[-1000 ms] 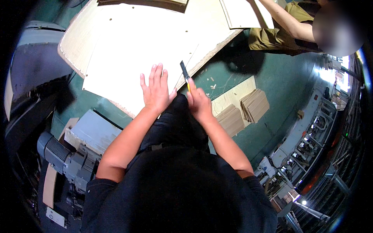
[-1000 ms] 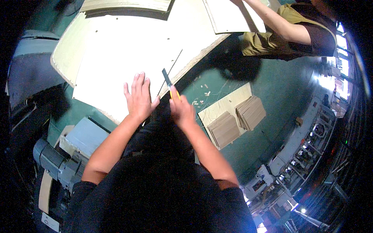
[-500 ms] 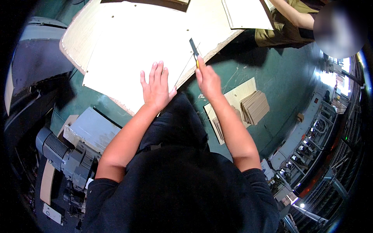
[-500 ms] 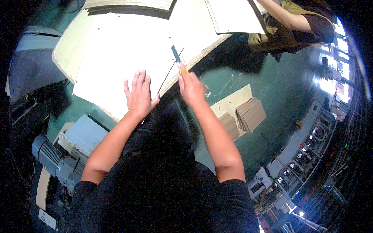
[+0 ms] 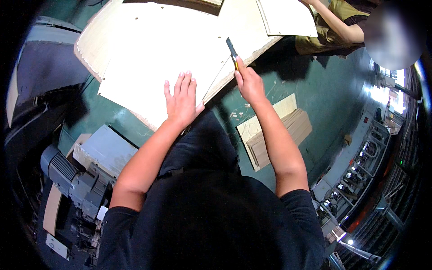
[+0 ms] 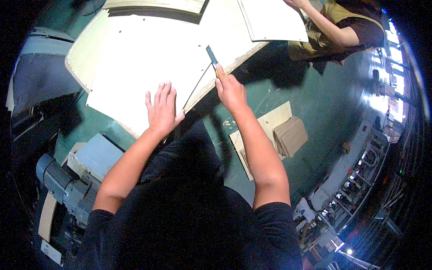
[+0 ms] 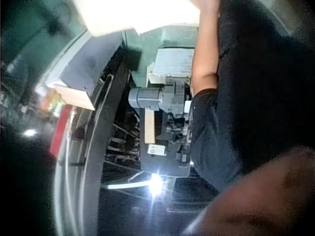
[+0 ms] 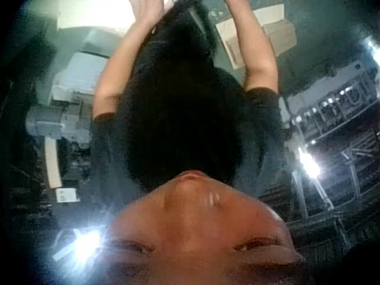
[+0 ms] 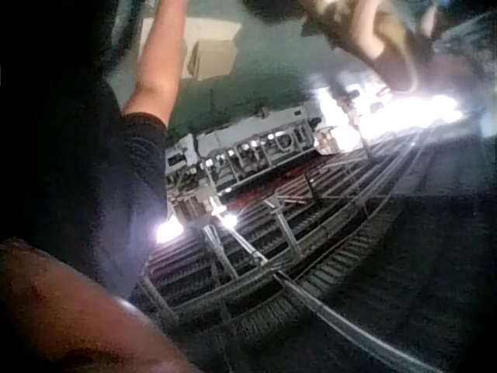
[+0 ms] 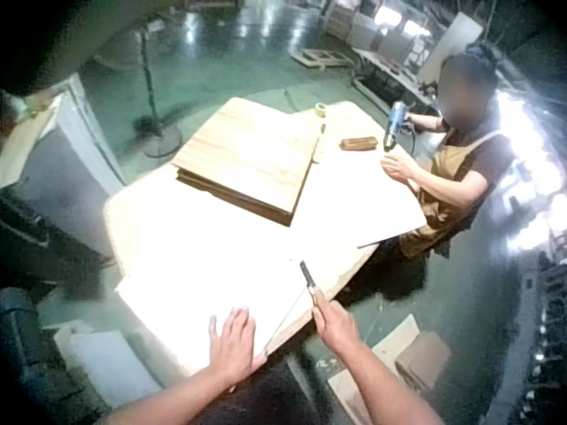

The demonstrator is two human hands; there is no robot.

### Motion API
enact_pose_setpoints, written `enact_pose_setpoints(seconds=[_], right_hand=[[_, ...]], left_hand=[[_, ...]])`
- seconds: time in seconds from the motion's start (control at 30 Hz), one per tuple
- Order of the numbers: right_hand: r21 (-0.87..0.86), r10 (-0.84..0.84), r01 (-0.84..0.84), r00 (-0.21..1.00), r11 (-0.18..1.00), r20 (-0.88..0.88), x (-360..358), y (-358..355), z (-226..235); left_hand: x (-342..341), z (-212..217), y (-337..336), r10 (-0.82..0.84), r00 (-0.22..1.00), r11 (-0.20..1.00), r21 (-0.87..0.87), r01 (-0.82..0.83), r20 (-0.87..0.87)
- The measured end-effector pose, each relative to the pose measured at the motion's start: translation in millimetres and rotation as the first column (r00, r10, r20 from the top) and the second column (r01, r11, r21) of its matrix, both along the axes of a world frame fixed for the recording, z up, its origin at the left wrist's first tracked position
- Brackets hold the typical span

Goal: The person uses a utility knife to trim excess material or veneer from the edges of wooden boards, then places the finished boards onto a stack.

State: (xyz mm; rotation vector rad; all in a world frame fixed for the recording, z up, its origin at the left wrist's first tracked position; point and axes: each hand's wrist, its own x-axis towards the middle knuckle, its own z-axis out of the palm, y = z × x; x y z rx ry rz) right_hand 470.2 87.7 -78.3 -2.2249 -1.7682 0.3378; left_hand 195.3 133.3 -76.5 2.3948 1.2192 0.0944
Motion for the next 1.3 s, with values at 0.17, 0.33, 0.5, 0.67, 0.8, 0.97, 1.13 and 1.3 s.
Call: enact_pose_setpoints(seconds=[0.17, 0.33, 0.5, 0.67, 0.8, 0.97, 1.13, 1.3], right_hand=[[-0.100, 0.087, -0.087, 0.996, 0.991, -0.003, -23, -61, -9], [-0.180, 0.142, -0.149, 0.989, 0.972, -0.050, -70, -110, 12], [-0.138, 0.147, -0.155, 0.987, 0.978, -0.065, -87, -123, 5], [-0.098, 0.182, -0.182, 0.983, 0.978, -0.017, -62, -103, -10], [-0.131, 0.227, -0.222, 0.973, 0.966, 0.027, -54, -88, 0], [-0.155, 0.236, -0.226, 0.970, 0.962, 0.051, -55, -88, 9], [-0.189, 0.146, -0.133, 0.988, 0.973, 0.057, -71, -112, 14], [-0.153, 0.061, -0.054, 0.997, 0.987, 0.040, -87, -126, 3]], left_hand=[[-37, 10, -1, -0.079, 0.996, 0.995, -0.065, 0.076, -0.045], [-93, 14, 4, -0.227, 0.973, 0.969, -0.111, 0.222, -0.032], [-128, 10, 6, -0.311, 0.950, 0.948, -0.064, 0.311, 0.013], [-129, 7, 6, -0.328, 0.945, 0.943, -0.059, 0.328, 0.016], [-130, 8, 5, -0.322, 0.946, 0.945, -0.050, 0.323, 0.028], [-128, 11, 5, -0.312, 0.950, 0.948, -0.056, 0.313, 0.020], [-128, 10, 5, -0.307, 0.952, 0.950, -0.063, 0.305, -0.021], [-129, 10, 4, -0.311, 0.950, 0.949, -0.068, 0.309, -0.018]])
